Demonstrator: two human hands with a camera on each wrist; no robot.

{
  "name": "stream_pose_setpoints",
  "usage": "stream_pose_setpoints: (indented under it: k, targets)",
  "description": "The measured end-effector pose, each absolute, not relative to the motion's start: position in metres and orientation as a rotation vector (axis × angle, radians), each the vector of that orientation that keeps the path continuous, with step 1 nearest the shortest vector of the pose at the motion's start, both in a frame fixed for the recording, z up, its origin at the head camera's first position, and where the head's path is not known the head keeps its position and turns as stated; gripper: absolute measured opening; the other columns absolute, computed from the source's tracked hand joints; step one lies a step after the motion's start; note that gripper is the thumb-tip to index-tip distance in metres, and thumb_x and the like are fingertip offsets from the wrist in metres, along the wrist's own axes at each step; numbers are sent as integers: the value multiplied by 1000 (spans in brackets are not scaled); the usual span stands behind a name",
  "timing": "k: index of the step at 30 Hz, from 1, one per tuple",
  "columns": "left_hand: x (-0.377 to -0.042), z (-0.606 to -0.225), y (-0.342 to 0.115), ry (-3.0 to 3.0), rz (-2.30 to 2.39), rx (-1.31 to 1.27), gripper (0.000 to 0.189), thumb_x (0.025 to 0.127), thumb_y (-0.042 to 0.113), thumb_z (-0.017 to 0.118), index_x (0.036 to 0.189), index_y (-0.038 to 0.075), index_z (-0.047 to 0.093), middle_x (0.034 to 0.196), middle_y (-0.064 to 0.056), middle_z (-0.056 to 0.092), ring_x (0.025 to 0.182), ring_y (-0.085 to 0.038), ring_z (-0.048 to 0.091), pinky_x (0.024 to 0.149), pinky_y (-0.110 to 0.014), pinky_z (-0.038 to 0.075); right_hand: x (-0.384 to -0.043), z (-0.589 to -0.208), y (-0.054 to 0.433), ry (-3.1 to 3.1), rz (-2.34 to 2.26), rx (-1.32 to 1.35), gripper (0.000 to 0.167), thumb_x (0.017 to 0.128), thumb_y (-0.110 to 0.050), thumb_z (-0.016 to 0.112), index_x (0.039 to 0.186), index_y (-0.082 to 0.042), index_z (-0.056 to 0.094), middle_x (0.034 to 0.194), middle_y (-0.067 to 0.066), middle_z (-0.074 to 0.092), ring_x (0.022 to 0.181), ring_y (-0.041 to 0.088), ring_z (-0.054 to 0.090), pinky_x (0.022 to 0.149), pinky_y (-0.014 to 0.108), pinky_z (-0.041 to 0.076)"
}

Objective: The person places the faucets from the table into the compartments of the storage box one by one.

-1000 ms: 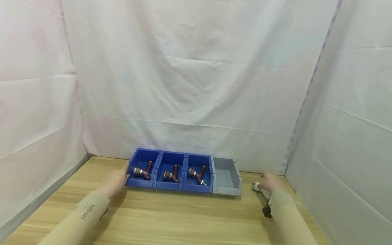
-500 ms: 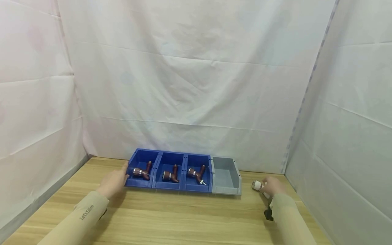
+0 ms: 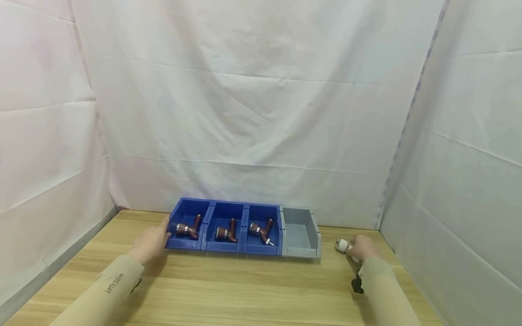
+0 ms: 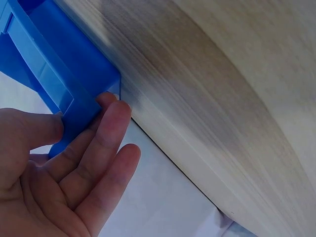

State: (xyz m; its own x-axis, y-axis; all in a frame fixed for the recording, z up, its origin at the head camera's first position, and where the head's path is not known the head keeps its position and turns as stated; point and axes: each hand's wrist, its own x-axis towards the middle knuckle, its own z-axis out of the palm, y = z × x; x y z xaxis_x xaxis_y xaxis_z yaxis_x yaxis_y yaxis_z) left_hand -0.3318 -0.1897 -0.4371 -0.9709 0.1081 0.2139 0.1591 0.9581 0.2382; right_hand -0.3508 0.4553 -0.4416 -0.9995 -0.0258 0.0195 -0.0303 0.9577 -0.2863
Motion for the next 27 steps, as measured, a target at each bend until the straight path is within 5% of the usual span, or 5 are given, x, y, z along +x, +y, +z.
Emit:
stream_pose_setpoints:
  k: [10, 27]
  targets:
    - [-330, -434, -188, -2917, -405, -197, 63, 99, 15, 54, 146, -13, 23, 81, -23, 66, 63, -29, 60, 53, -43, 49, -354, -444, 451, -3108, 526, 4, 5, 78, -7, 72, 78, -3, 70, 79, 8, 63, 66, 19, 52, 58, 34, 45]
    - [-331, -435, -188, -2919, -381, -183, 62, 99, 15, 54, 146, -12, 25, 81, -24, 66, 64, -32, 61, 51, -44, 48, -353, -438, 447, -3111, 599, -79, 22, 76, -7, 73, 93, 6, 71, 90, 20, 66, 72, 23, 59, 60, 37, 51]
